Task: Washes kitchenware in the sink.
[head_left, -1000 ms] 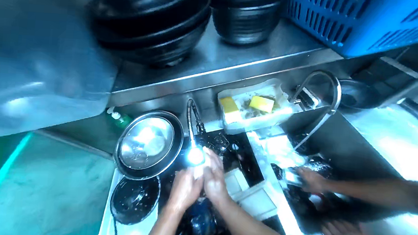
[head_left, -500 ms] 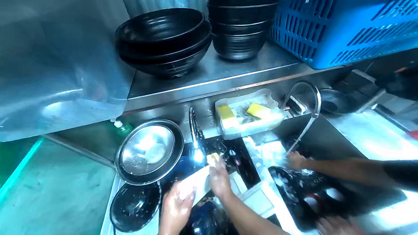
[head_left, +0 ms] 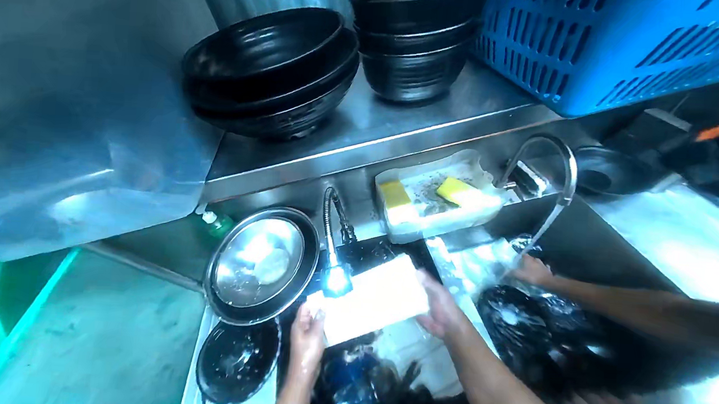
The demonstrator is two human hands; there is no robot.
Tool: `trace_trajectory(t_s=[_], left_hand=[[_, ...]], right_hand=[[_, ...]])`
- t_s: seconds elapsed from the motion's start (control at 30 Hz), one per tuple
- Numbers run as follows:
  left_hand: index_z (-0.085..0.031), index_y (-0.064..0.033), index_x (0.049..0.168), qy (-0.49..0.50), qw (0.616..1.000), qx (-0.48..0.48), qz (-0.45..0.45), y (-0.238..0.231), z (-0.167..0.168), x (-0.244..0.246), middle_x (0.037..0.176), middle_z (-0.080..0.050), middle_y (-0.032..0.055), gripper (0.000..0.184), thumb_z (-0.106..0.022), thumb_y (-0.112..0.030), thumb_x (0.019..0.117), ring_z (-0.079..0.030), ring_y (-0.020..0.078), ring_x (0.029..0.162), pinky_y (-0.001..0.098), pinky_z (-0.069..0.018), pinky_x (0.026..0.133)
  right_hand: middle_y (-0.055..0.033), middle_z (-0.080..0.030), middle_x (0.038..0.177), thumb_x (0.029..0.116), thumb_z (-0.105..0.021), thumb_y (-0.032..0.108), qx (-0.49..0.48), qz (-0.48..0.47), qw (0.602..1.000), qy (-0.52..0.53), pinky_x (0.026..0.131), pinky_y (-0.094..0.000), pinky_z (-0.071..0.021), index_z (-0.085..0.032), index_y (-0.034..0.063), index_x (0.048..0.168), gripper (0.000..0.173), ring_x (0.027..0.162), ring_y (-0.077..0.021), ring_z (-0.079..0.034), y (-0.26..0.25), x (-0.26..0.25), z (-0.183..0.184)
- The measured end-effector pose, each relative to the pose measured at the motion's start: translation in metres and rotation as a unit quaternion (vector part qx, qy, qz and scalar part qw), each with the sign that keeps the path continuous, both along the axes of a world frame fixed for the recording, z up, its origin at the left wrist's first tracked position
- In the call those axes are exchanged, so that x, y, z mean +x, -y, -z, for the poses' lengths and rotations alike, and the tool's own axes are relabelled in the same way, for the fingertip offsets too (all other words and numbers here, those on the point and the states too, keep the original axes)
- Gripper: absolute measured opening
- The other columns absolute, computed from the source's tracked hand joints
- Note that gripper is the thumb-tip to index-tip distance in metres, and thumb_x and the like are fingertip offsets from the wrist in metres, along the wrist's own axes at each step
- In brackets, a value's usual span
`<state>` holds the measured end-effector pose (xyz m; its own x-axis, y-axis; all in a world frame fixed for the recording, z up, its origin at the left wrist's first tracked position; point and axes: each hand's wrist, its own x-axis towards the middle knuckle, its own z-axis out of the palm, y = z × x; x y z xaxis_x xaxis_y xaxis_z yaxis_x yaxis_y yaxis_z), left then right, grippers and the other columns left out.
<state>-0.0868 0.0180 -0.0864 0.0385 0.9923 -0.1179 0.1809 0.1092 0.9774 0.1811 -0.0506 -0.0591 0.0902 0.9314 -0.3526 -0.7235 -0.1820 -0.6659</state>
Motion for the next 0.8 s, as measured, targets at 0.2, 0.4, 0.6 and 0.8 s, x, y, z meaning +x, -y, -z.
trace_trajectory(t_s=[0.2, 0.4, 0.6, 0.8], left_hand=[[-0.037, -0.0093, 0.157, 0.067, 0.971, -0.211, 0.085, 0.014, -0.037, 0.069, 0.161, -0.040, 0.0118, 0.063, -0.039, -0.050, 0.1085, -0.039, 0.0258, 0.147, 0.0532, -0.0362, 0.117], [-0.059, 0.0004, 0.122, 0.265, 0.949, -0.157, -0.059, 0.026, -0.062, 0.061, 0.097, -0.068, 0.0143, 0.030, -0.041, -0.019, 0.1089, -0.068, 0.0207, 0.085, 0.0385, -0.0594, 0.074], [-0.060, 0.0064, 0.130, 0.252, 0.952, -0.104, -0.137, 0.043, -0.072, 0.034, 0.113, -0.070, 0.0209, 0.030, -0.045, -0.005, 0.1065, -0.072, 0.0251, 0.097, 0.0426, -0.0612, 0.084], [-0.061, 0.0063, 0.130, 0.269, 0.948, -0.122, -0.116, 0.058, -0.087, 0.012, 0.111, -0.072, 0.0211, 0.032, -0.043, -0.004, 0.1063, -0.074, 0.0268, 0.092, 0.0446, -0.0633, 0.080]], right_hand=[[-0.0108, -0.073, 0.114, 0.0865, -0.076, 0.016, -0.031, 0.012, 0.927, 0.374, 0.096, -0.0399, -0.0591, -0.065, 0.0025, 0.128, 0.045, 0.105, -0.0180, -0.071, 0.001, -0.045, -0.026], [-0.0107, -0.041, 0.162, 0.1043, -0.042, 0.039, 0.106, -0.142, 0.837, 0.517, 0.126, -0.0438, -0.0280, -0.064, 0.0099, 0.136, 0.048, 0.153, -0.0219, -0.033, 0.010, -0.120, -0.018], [-0.0134, -0.050, 0.154, 0.1001, -0.047, 0.029, -0.009, -0.140, 0.784, 0.605, 0.118, -0.0464, -0.0407, -0.052, 0.0096, 0.147, 0.051, 0.143, -0.0258, -0.048, -0.023, -0.139, -0.017], [-0.0145, -0.044, 0.160, 0.1031, -0.049, 0.031, -0.061, -0.071, 0.780, 0.618, 0.121, -0.0470, -0.0372, -0.043, 0.0095, 0.156, 0.057, 0.147, -0.0288, -0.043, -0.053, -0.121, 0.020]])
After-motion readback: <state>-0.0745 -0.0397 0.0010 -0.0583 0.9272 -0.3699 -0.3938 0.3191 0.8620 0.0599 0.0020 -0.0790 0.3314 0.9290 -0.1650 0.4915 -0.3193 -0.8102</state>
